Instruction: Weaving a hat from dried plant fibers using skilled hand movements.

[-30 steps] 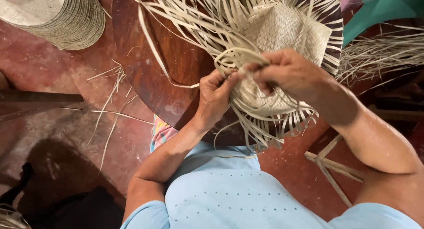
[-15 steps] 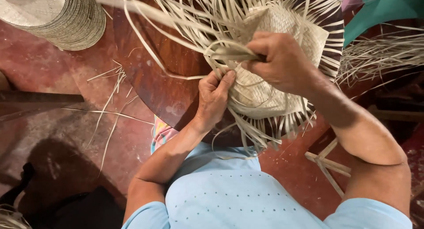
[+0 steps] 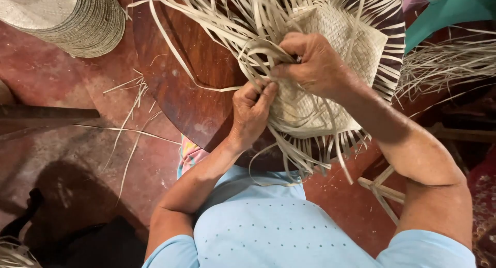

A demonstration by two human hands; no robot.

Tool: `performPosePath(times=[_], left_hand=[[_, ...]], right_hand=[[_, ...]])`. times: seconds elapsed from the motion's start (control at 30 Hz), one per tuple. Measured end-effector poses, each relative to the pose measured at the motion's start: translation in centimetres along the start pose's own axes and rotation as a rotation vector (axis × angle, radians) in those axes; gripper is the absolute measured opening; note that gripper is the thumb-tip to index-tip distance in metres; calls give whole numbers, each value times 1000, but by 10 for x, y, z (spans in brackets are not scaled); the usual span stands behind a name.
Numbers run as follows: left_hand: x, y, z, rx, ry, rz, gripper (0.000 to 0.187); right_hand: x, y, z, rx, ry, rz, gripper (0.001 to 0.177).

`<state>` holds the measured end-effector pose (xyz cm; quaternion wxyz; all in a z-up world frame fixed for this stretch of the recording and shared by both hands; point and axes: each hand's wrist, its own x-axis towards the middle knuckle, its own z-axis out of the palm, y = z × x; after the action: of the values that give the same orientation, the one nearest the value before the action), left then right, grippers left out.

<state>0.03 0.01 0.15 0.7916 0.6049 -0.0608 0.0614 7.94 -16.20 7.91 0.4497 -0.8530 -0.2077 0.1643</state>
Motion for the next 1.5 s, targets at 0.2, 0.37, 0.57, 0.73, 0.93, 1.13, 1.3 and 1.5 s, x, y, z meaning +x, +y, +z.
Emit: performPosePath(times=[0.2, 0.37, 0.57, 0.73, 0.93, 1.13, 1.3, 1.5], left_hand=[[8, 17, 0, 81, -12, 56, 23], [8, 14, 12, -219, 135, -227, 14], [5, -1, 14, -346, 134, -294, 27], [5, 7, 15, -461, 55, -278, 23], [0, 9, 11, -384, 82, -293, 14], [7, 9, 4, -345, 93, -165, 24], [34, -19, -15, -92, 19, 110, 37], [85, -12, -59, 191, 277, -60, 28]], right_hand=[[-4, -11, -4, 91, 20, 109, 18], [-41, -24, -8, 237, -81, 163, 11], [-63, -57, -19, -156, -13, 87, 24], [-94, -127, 0, -767, 491, -319, 64], [-64, -115, 27, -183, -113, -302, 26], [-99, -61, 26, -1028, -29, -188, 34], [-112, -65, 21, -986, -105, -178, 42], [-117, -55, 28, -933, -19, -148, 40]])
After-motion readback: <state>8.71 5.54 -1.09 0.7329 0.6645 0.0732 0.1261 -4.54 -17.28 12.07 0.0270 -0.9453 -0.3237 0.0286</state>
